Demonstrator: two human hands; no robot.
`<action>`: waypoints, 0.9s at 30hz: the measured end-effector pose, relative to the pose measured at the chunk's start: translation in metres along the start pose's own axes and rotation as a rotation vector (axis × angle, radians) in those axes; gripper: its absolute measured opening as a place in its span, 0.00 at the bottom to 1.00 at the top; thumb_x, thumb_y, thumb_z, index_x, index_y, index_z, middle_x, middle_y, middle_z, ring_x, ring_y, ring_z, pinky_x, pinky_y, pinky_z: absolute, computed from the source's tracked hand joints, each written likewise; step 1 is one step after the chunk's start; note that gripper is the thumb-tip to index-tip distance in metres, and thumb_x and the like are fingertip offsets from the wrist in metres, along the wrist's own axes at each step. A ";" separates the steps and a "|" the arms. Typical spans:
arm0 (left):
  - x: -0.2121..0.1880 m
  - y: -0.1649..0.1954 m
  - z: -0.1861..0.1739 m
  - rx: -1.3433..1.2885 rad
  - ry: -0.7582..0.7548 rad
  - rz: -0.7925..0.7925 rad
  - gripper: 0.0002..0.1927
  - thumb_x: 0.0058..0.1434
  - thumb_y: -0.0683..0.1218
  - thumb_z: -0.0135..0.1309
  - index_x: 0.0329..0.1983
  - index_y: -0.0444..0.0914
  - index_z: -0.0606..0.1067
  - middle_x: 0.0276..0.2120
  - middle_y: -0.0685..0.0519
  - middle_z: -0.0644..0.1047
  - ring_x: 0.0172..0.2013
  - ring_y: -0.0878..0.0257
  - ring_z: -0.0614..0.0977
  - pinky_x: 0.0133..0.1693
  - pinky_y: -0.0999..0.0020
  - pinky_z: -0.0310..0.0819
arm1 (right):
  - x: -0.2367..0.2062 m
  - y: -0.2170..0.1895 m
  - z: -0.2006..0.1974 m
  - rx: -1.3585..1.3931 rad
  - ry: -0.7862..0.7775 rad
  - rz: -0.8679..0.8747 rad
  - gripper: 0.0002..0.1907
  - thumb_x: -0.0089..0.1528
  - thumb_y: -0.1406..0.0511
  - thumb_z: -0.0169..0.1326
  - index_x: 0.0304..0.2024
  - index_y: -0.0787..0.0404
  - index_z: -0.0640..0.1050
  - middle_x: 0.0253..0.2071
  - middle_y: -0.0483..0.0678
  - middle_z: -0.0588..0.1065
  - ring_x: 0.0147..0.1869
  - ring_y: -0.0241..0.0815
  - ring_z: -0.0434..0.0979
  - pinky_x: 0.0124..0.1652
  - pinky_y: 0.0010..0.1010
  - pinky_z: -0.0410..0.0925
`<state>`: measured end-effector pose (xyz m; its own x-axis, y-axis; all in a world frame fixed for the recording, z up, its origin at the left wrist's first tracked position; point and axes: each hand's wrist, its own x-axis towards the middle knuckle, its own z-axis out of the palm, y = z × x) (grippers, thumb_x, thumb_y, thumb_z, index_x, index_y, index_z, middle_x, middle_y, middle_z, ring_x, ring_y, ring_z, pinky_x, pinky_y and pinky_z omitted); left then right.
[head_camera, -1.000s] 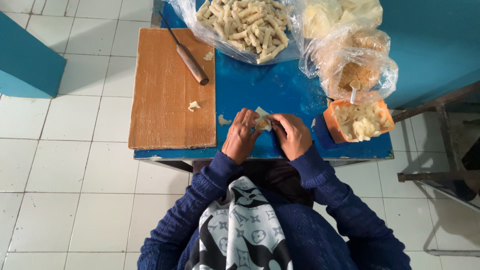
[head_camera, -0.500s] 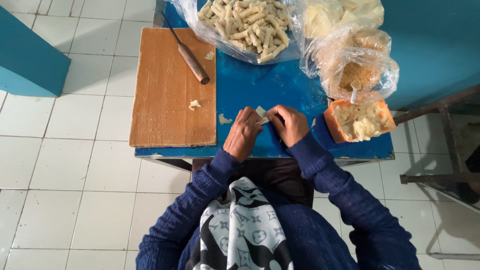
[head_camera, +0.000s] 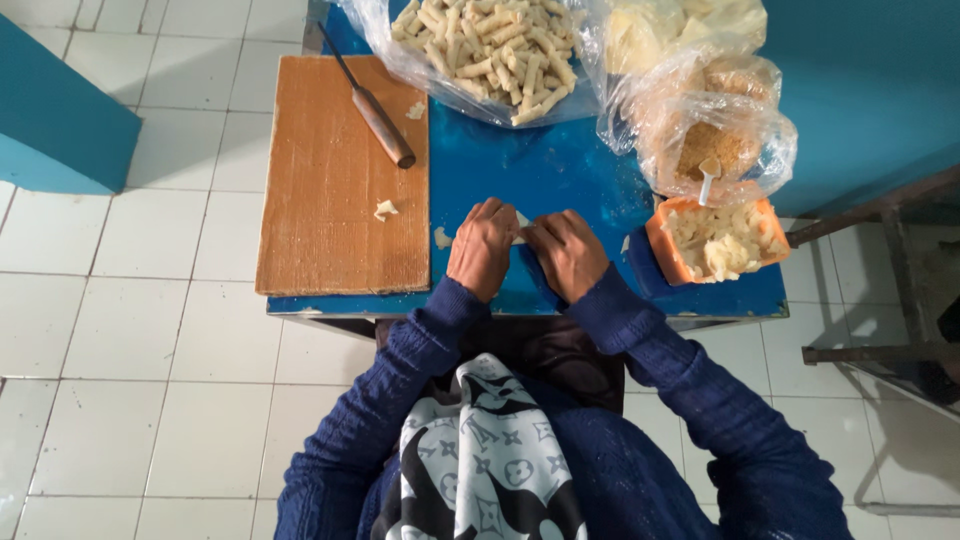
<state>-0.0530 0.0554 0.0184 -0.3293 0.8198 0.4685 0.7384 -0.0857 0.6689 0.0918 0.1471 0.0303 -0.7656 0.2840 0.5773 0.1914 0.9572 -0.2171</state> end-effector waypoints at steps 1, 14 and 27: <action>-0.002 0.001 0.000 0.020 -0.007 0.020 0.01 0.60 0.36 0.50 0.35 0.33 0.71 0.36 0.43 0.71 0.40 0.44 0.75 0.41 0.51 0.70 | -0.001 0.001 0.000 0.003 0.005 -0.025 0.08 0.61 0.70 0.59 0.43 0.62 0.80 0.42 0.49 0.75 0.47 0.50 0.74 0.48 0.39 0.70; 0.000 -0.008 -0.010 -0.181 -0.088 0.038 0.06 0.60 0.32 0.53 0.34 0.33 0.69 0.40 0.43 0.68 0.39 0.43 0.76 0.38 0.53 0.71 | 0.007 0.005 -0.004 0.097 -0.032 -0.025 0.06 0.60 0.66 0.63 0.37 0.61 0.80 0.38 0.48 0.77 0.43 0.49 0.75 0.42 0.38 0.71; -0.004 0.000 -0.015 -0.183 -0.053 0.065 0.08 0.61 0.34 0.58 0.39 0.32 0.70 0.42 0.43 0.66 0.38 0.44 0.76 0.39 0.54 0.71 | 0.025 0.016 -0.003 0.268 -0.198 0.268 0.07 0.59 0.63 0.64 0.35 0.59 0.81 0.35 0.49 0.77 0.43 0.50 0.77 0.42 0.39 0.70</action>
<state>-0.0602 0.0436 0.0247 -0.2494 0.8375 0.4862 0.6360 -0.2369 0.7344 0.0772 0.1697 0.0436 -0.8184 0.4799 0.3160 0.2534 0.7950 -0.5511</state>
